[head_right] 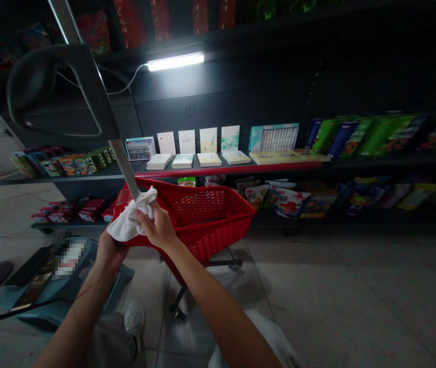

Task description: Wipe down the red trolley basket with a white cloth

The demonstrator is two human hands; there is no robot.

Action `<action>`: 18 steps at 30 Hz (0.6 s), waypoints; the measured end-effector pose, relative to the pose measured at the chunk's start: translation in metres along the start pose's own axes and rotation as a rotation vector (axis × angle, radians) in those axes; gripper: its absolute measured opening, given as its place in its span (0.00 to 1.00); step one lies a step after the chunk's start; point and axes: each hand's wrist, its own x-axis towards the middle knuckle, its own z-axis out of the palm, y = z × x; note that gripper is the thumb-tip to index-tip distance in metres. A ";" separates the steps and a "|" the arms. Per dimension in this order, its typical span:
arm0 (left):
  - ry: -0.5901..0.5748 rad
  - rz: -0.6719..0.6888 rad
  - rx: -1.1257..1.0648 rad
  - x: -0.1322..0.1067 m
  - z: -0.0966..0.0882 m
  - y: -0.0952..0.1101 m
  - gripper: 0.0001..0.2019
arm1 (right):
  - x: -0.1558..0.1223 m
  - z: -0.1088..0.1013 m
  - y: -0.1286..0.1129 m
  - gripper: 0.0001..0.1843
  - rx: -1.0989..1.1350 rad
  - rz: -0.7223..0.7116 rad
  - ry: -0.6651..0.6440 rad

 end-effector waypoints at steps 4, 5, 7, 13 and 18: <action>0.015 -0.029 -0.026 0.007 -0.004 0.003 0.12 | -0.008 0.003 0.002 0.19 -0.042 0.032 -0.042; 0.016 -0.033 -0.033 0.008 -0.004 0.004 0.10 | -0.006 0.003 -0.001 0.19 -0.041 0.028 -0.048; 0.008 -0.039 -0.060 0.009 -0.006 0.005 0.06 | 0.011 0.005 -0.012 0.19 -0.028 -0.006 -0.052; 0.010 -0.100 -0.132 0.008 -0.005 0.010 0.01 | 0.116 0.010 -0.071 0.18 0.018 -0.211 0.042; 0.032 -0.128 -0.101 0.011 -0.003 0.012 0.01 | 0.121 0.014 -0.076 0.19 0.004 -0.259 0.040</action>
